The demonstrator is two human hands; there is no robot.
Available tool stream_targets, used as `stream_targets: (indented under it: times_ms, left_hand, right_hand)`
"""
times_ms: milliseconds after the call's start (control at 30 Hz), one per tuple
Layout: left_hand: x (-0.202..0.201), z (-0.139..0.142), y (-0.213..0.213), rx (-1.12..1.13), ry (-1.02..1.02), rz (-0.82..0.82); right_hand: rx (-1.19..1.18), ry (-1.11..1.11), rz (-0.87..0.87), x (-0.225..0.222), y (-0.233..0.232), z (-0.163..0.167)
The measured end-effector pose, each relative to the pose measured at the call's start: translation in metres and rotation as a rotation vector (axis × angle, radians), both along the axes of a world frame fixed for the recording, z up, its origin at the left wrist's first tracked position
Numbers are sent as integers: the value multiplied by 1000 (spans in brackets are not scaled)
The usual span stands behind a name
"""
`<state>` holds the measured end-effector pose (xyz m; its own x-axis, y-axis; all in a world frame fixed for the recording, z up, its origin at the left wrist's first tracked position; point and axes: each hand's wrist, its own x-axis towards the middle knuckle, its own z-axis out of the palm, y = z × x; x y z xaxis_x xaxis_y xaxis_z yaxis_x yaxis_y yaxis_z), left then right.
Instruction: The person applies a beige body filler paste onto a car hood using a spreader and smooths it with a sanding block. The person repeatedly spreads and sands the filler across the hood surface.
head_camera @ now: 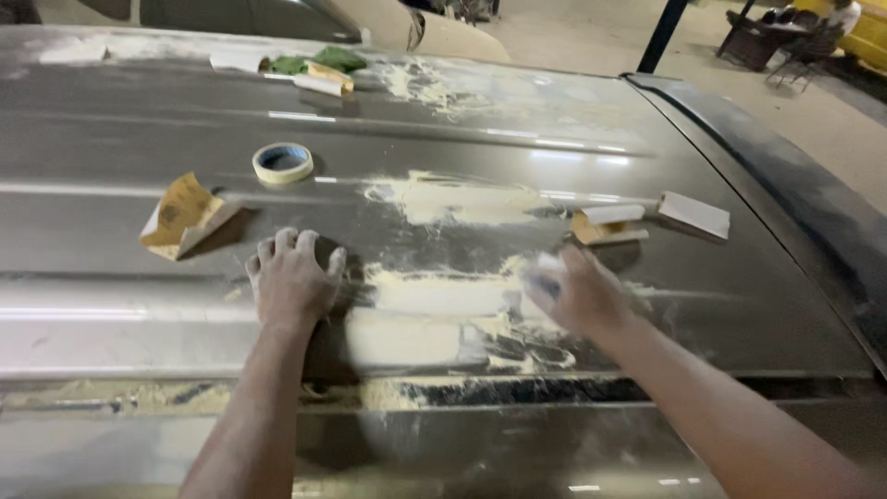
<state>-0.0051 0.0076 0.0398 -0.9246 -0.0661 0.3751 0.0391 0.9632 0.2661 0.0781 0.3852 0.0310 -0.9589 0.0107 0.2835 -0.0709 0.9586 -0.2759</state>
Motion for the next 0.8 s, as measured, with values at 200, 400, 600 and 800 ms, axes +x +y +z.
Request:
stream_targets:
  times_ms: [200,400,600,800]
  left_hand:
    - [1,-3,-1,19,-3,-2]
    - [1,-4,-1,34,33,-12]
    - [3,-4,-2,31,46,-35]
    - [0,-4,0,26,-39,-11]
  right_hand:
    - [154,16,79,16,5,4]
    - [139,-97,19,2,25,-4]
    - [251,51,140,5,43,-5]
    - [234,104,205,20,70,-11]
